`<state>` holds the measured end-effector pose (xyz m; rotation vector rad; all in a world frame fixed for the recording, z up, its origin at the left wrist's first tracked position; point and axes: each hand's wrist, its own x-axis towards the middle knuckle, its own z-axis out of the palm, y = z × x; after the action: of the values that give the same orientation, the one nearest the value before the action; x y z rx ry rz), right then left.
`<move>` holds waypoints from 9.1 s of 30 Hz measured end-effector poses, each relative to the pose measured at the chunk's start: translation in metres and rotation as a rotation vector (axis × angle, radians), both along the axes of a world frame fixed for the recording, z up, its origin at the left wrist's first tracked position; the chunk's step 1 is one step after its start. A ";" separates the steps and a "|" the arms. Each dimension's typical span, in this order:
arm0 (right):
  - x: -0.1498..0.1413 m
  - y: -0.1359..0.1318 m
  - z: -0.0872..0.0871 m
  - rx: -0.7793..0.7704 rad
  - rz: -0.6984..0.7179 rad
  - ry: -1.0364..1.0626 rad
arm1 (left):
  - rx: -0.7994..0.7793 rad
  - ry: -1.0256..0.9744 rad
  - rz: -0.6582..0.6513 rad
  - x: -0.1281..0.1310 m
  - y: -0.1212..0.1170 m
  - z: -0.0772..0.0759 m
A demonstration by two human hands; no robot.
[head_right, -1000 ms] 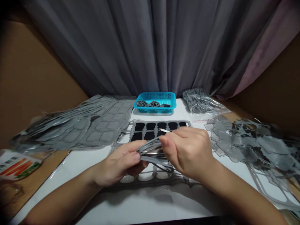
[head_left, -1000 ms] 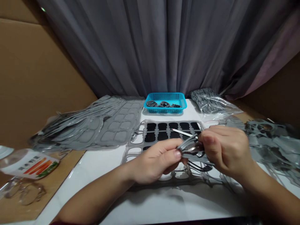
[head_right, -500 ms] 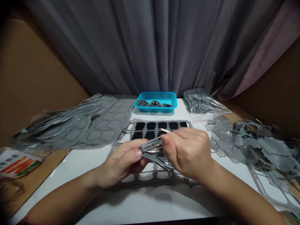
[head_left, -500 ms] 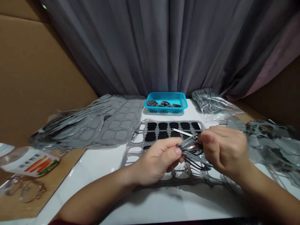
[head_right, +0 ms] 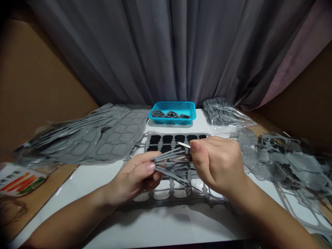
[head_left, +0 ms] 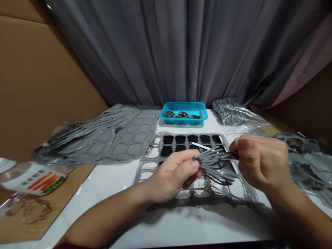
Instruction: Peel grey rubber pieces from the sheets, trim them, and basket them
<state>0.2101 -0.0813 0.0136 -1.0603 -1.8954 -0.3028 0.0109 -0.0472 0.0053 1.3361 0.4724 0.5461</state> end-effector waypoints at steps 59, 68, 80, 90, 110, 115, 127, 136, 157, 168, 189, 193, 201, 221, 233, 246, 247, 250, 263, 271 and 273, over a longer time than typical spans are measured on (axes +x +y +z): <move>0.002 0.039 -0.020 -0.112 -0.098 -0.593 | 0.384 0.335 0.217 0.003 0.045 -0.027; 0.033 0.057 -0.014 -0.304 0.097 -0.318 | 0.345 0.517 0.061 -0.007 0.046 -0.005; 0.002 0.048 -0.027 -0.809 0.640 0.168 | 0.587 0.592 -0.081 -0.005 0.030 0.006; -0.008 0.046 -0.035 -1.180 1.092 0.709 | 0.345 0.567 -0.241 -0.007 0.026 0.006; -0.008 0.042 -0.040 -1.072 1.118 0.770 | 0.174 0.476 -0.251 -0.011 0.021 0.022; -0.008 0.040 -0.035 -1.064 1.046 0.621 | 0.330 0.574 -0.188 -0.013 0.016 0.025; -0.012 0.029 -0.023 -1.071 1.005 0.601 | 0.442 0.566 -0.333 -0.015 0.015 0.019; -0.014 0.029 -0.024 -1.113 1.125 0.766 | 0.203 0.404 -0.317 -0.013 0.018 0.019; -0.008 0.032 -0.023 -0.990 0.974 0.702 | 0.849 0.485 -0.179 -0.021 0.050 0.009; -0.011 0.030 -0.023 -0.922 0.787 0.505 | 0.666 0.322 -0.028 -0.007 0.036 0.003; -0.014 0.030 -0.017 -1.160 0.803 0.632 | 0.941 0.501 -0.179 -0.007 0.026 0.014; -0.013 0.032 -0.018 -1.252 0.906 0.687 | 0.930 0.493 -0.203 -0.007 0.027 0.015; -0.008 0.032 -0.020 -1.198 0.982 0.620 | 0.893 0.483 -0.181 -0.006 0.024 0.019; -0.003 0.026 -0.016 -1.175 1.027 0.470 | 0.857 0.422 -0.292 -0.013 0.032 0.019; -0.002 0.022 -0.010 -1.185 1.056 0.445 | 0.778 0.398 -0.330 -0.014 0.028 0.023; -0.002 0.014 -0.010 -1.178 1.094 0.621 | 0.732 0.321 -0.245 -0.017 0.018 0.032; -0.002 0.014 -0.010 -1.170 1.099 0.629 | 0.751 0.319 -0.223 -0.018 0.017 0.032; -0.003 0.013 -0.011 -1.129 1.093 0.639 | 0.790 0.316 -0.192 -0.019 0.017 0.030; -0.004 0.017 -0.015 -1.130 1.143 0.663 | 0.754 0.351 -0.288 -0.019 0.019 0.023; -0.004 0.026 -0.016 -1.078 1.253 0.857 | 0.697 0.212 -0.258 -0.016 0.032 0.016; -0.004 0.027 -0.017 -1.048 1.285 0.882 | 0.721 0.155 -0.257 -0.016 0.032 0.016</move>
<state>0.2059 -0.0541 -0.0031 -0.2034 -1.4282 1.7144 -0.0056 -0.0155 0.0216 2.1063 0.2201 0.4100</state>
